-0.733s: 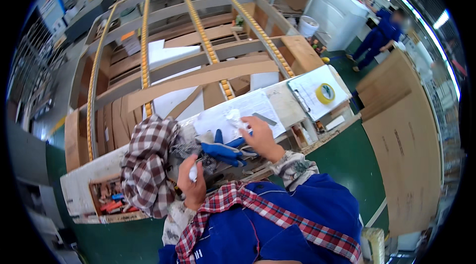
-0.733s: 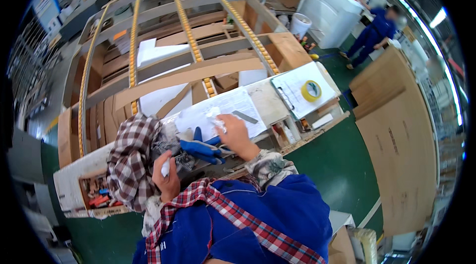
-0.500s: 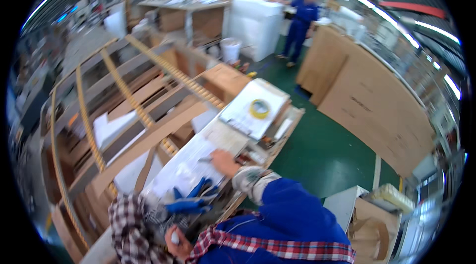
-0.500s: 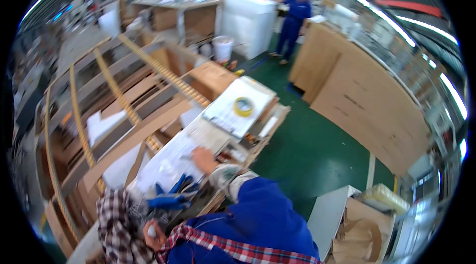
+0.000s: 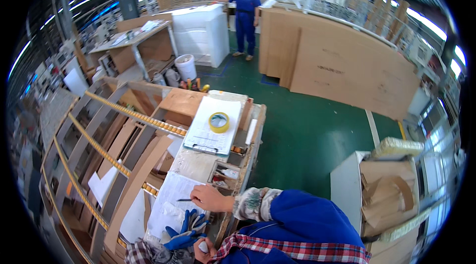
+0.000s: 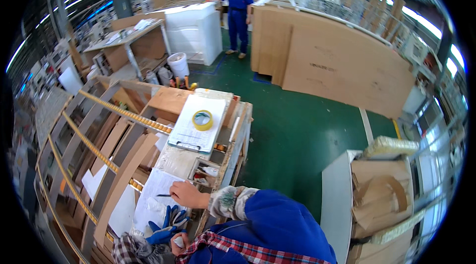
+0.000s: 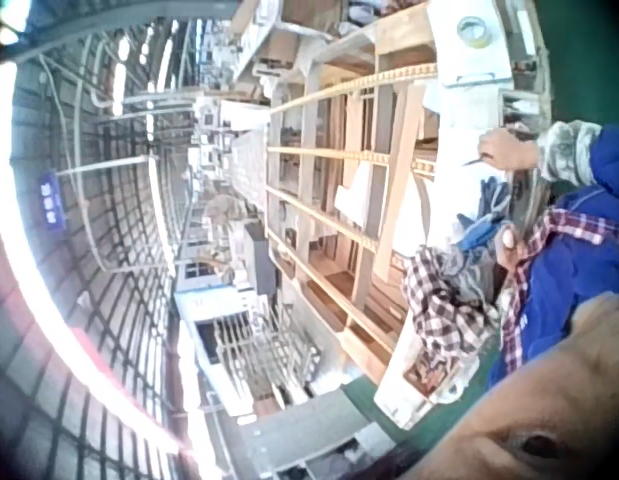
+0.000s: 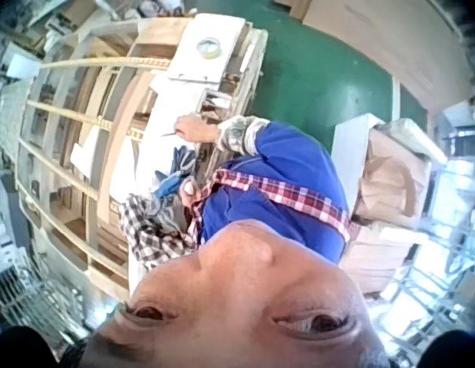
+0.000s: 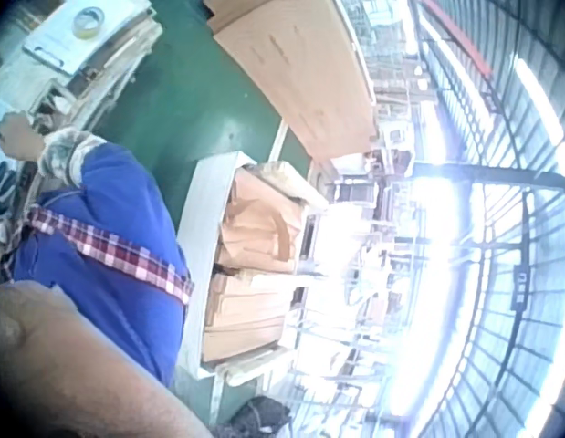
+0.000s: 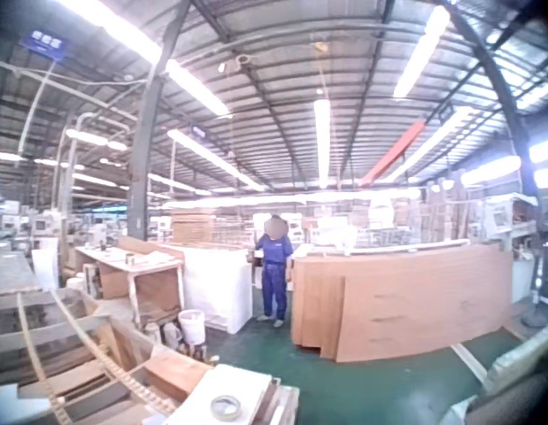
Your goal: The person applies adhesive to the edge of a large board, then aligns and presses a white sheet onto it. They smooth the surface and place additional white foam pieces on top, working with another person to position the materials.
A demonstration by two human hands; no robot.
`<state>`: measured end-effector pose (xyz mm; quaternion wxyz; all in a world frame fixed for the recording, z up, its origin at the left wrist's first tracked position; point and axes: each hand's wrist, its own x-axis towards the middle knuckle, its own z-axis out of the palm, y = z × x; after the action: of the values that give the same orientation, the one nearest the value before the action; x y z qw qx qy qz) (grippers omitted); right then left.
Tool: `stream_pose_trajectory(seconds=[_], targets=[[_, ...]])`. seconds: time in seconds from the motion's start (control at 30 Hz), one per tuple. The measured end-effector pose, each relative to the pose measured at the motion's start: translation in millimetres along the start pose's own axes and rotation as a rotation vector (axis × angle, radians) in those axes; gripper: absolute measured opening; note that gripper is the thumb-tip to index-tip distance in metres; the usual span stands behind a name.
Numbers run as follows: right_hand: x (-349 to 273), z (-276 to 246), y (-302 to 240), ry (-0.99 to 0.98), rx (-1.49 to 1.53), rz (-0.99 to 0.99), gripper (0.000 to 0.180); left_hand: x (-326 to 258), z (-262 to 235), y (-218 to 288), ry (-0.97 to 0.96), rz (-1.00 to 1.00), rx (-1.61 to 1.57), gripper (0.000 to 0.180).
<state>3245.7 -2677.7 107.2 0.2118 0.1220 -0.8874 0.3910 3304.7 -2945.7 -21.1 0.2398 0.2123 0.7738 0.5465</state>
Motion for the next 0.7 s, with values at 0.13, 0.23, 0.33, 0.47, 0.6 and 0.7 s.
stream_pose_trajectory(seconds=[0.13,0.23,0.33,0.47,0.6,0.7], targets=[[-62,-64,-9,0.105,0.112,0.221,0.011,12,70,96,0.361,0.007,0.173,0.012],[-123,-106,-7,0.235,0.088,0.436,0.013,29,96,139,0.361,0.026,0.293,0.018],[-165,-136,-5,0.391,0.047,0.577,0.012,50,120,137,0.344,0.245,0.3,0.019],[-196,-152,14,0.505,0.156,0.685,0.019,82,169,158,0.311,0.21,0.147,0.02],[-190,-184,42,0.465,0.199,0.715,0.036,121,204,159,0.094,0.318,0.099,0.018],[-199,-223,89,0.464,0.071,0.552,0.027,153,245,216,0.059,0.328,0.16,0.018]])
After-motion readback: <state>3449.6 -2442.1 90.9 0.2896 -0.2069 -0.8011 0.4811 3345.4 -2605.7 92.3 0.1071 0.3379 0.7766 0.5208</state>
